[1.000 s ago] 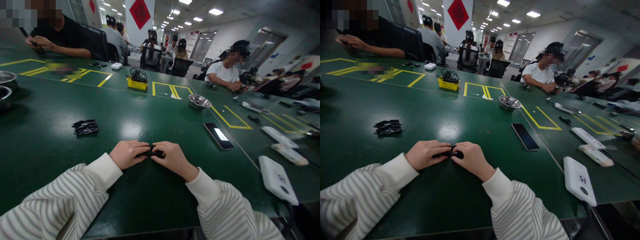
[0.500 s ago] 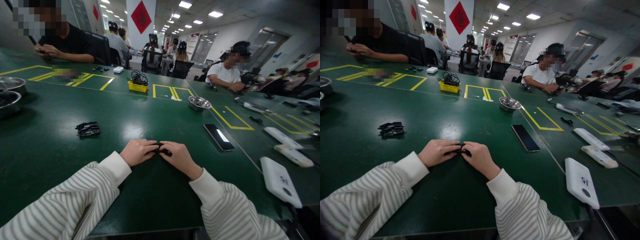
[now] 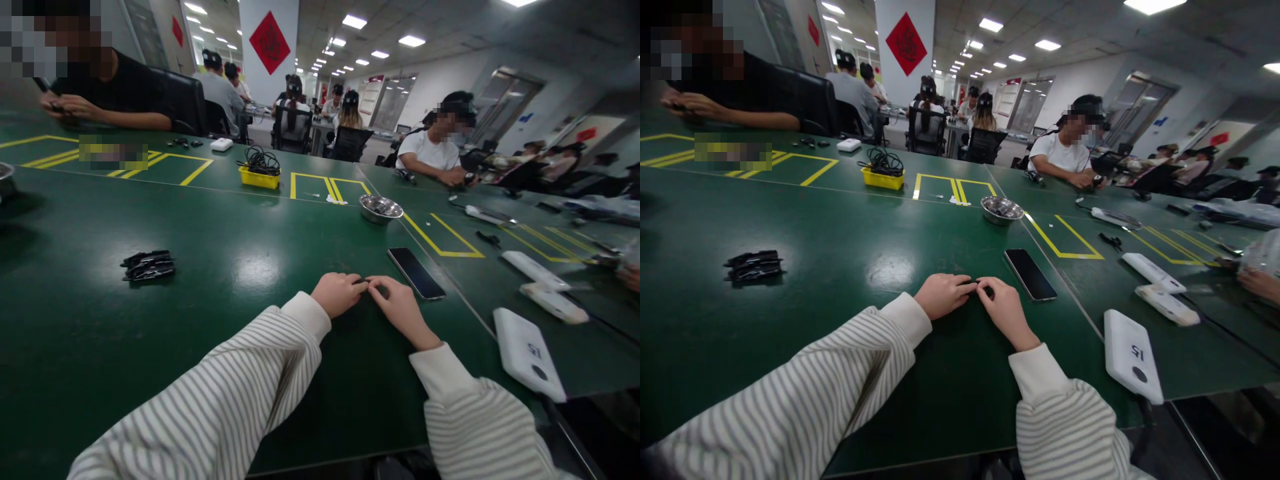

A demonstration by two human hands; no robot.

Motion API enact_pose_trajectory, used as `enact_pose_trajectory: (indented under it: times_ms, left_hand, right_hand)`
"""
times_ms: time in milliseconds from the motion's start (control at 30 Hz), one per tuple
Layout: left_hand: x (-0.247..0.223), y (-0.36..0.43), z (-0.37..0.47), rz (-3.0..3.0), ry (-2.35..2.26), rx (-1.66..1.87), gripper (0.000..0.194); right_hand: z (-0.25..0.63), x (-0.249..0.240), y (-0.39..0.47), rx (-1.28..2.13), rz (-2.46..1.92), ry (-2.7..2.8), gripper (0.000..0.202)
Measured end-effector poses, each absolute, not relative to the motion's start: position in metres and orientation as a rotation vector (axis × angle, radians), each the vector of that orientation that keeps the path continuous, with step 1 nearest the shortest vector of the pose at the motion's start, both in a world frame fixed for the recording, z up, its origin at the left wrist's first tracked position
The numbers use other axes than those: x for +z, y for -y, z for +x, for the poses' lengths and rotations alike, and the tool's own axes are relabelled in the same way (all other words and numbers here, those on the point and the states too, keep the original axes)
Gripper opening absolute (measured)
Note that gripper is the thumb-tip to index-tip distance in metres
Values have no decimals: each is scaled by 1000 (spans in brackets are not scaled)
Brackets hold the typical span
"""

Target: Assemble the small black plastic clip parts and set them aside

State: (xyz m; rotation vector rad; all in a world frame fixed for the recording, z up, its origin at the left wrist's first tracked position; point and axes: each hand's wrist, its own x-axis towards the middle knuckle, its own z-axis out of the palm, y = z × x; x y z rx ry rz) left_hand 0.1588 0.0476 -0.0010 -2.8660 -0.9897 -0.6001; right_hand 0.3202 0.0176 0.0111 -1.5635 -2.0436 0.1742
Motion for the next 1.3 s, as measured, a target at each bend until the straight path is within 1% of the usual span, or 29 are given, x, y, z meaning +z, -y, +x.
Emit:
enact_pose_trajectory:
  times_ms: [100, 233, 400, 500, 567, 667, 833, 900, 967, 1133, 1300]
  left_hand:
    - [-3, -49, 177, -2845, 1059, -614, 28]
    - [-4, -49, 187, -2802, 1172, -638, 35]
    - [-2, -37, 165, -2802, 1199, -636, 46]
    - [1, -25, 125, -2847, 1130, -608, 49]
    - [2, -19, 86, -2811, 1147, -610, 47]
    - [2, -16, 15, -2613, 1302, -580, 45]
    - [-4, -3, -96, -2064, 1736, -531, 52]
    - [-8, 5, -124, -1996, 1832, -518, 54]
    - [-14, 11, -140, -2058, 1867, -509, 55]
    - [-21, 13, -137, -2265, 1814, -441, 59]
    - [-14, 13, -92, -2395, 1705, -399, 64]
  right_hand:
    - [328, 9, -20, 82, -1616, 1978, 13]
    - [332, 8, -23, 60, -1677, 1930, 15]
    - [338, 7, -25, 45, -1731, 1984, 22]
    - [341, 7, -25, 3, -1719, 2063, 28]
    - [344, 7, -26, -14, -1728, 2083, 29]
    - [351, 7, -28, -75, -1802, 2032, 30]
    - [367, 4, -32, -260, -1950, 1897, 39]
    - [368, 4, -33, -359, -1940, 1859, 41]
    - [365, 4, -34, -419, -1883, 1857, 38]
    - [345, 8, -30, -398, -1675, 1952, 27]
    - [299, 11, -23, -162, -1473, 2106, 19]
